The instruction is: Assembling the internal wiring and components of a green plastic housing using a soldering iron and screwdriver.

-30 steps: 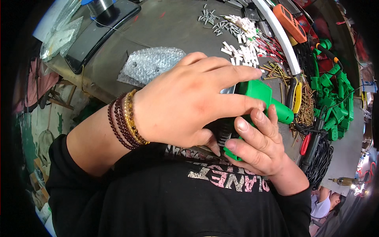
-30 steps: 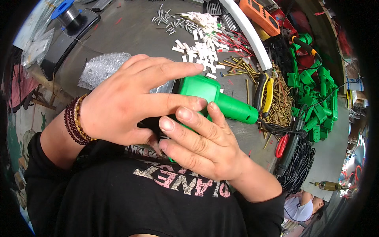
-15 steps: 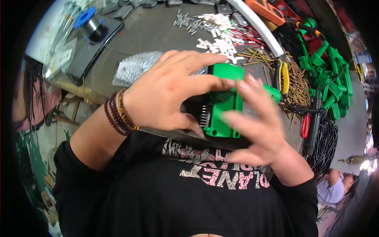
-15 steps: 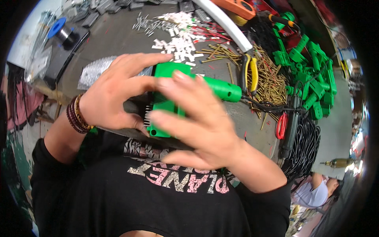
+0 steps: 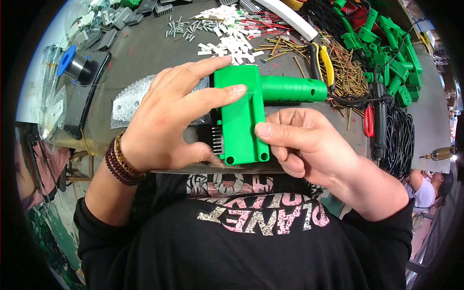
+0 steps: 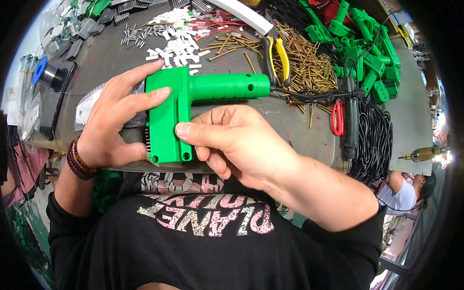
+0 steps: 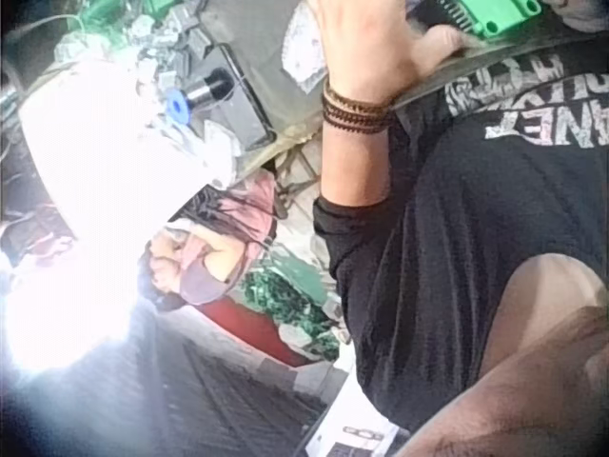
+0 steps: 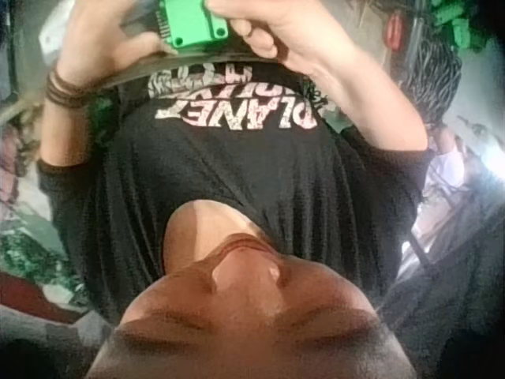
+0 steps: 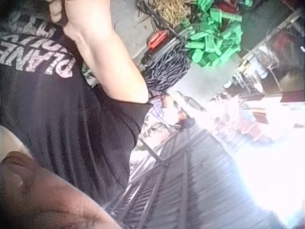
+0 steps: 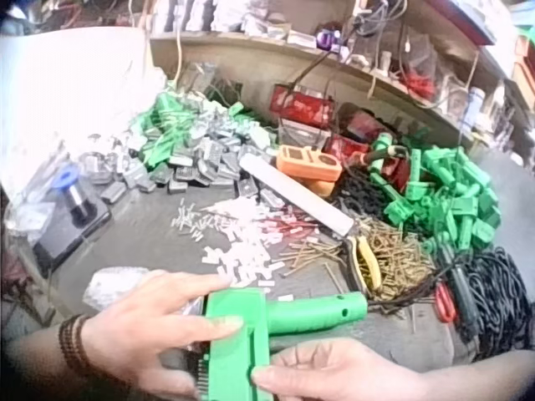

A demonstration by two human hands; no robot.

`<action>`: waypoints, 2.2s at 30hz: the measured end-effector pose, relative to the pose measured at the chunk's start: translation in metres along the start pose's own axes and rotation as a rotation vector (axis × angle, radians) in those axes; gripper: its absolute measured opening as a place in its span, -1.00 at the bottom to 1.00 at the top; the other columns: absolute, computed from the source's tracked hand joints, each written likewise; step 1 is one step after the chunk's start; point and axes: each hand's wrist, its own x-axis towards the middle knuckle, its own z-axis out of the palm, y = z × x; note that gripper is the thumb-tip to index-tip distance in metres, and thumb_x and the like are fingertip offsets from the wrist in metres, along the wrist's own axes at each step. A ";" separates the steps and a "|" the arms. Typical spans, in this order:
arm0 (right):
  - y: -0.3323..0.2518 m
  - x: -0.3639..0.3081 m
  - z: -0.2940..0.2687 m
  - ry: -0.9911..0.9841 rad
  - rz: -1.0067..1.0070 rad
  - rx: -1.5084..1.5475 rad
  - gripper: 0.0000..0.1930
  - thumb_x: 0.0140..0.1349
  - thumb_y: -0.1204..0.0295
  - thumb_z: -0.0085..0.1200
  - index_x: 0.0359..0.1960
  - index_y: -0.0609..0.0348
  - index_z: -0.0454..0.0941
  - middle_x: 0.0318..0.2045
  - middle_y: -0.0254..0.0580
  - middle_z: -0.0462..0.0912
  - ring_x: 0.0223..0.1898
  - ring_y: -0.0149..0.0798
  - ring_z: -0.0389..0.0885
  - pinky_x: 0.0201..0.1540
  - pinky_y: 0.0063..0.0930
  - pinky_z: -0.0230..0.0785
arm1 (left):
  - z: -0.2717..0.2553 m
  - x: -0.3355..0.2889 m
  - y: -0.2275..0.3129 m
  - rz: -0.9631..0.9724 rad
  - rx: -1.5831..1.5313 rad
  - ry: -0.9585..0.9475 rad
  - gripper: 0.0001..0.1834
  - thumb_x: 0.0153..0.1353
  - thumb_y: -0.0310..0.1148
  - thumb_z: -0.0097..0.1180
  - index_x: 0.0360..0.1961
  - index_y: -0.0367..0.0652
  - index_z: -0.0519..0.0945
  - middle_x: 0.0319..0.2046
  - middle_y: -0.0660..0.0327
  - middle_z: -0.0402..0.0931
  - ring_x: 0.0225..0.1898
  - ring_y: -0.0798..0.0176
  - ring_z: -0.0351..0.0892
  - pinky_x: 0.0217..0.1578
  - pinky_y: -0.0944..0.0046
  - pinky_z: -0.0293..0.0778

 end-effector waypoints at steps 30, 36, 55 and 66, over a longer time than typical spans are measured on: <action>-0.028 0.010 0.033 -0.369 -0.537 0.009 -0.53 0.53 0.09 -0.25 -0.45 0.13 0.49 -0.69 -0.36 0.38 -0.60 -0.41 0.45 -0.54 -0.51 0.32 | 0.008 -0.018 -0.008 0.007 -0.036 0.081 -0.09 -0.46 -0.25 0.55 0.14 0.06 0.57 0.35 0.23 0.34 0.25 0.01 0.36 0.19 -0.06 0.27; -0.018 0.026 0.031 -0.348 -0.667 -0.229 -0.54 0.56 0.13 -0.24 -0.48 0.16 0.40 -0.68 -0.33 0.42 -0.70 -0.44 0.29 -0.59 -0.57 0.16 | -0.008 -0.010 -0.001 0.023 -0.060 0.014 -0.27 -0.20 -0.31 0.42 0.14 -0.04 0.56 0.32 0.15 0.35 0.27 -0.03 0.34 0.21 -0.05 0.25; -0.037 0.038 -0.065 0.473 -1.082 -1.578 -0.79 0.24 0.27 0.18 -0.38 0.16 0.63 -0.33 -0.04 0.66 -0.23 0.04 0.66 -0.15 -0.08 0.50 | 0.002 0.063 0.015 -0.240 0.207 -0.121 -0.78 0.31 -0.28 0.04 -0.21 -0.18 0.62 -0.29 0.13 0.54 -0.21 0.02 0.52 -0.18 0.07 0.41; -0.059 -0.011 -0.186 0.632 -0.690 -1.754 -0.89 0.13 0.46 0.22 -0.32 0.15 0.58 -0.29 -0.14 0.54 -0.15 -0.01 0.59 -0.13 -0.14 0.44 | 0.053 0.192 -0.047 0.015 0.258 -0.224 -0.82 0.11 -0.34 0.29 -0.28 -0.13 0.63 -0.33 0.11 0.53 -0.17 -0.02 0.57 -0.13 0.03 0.49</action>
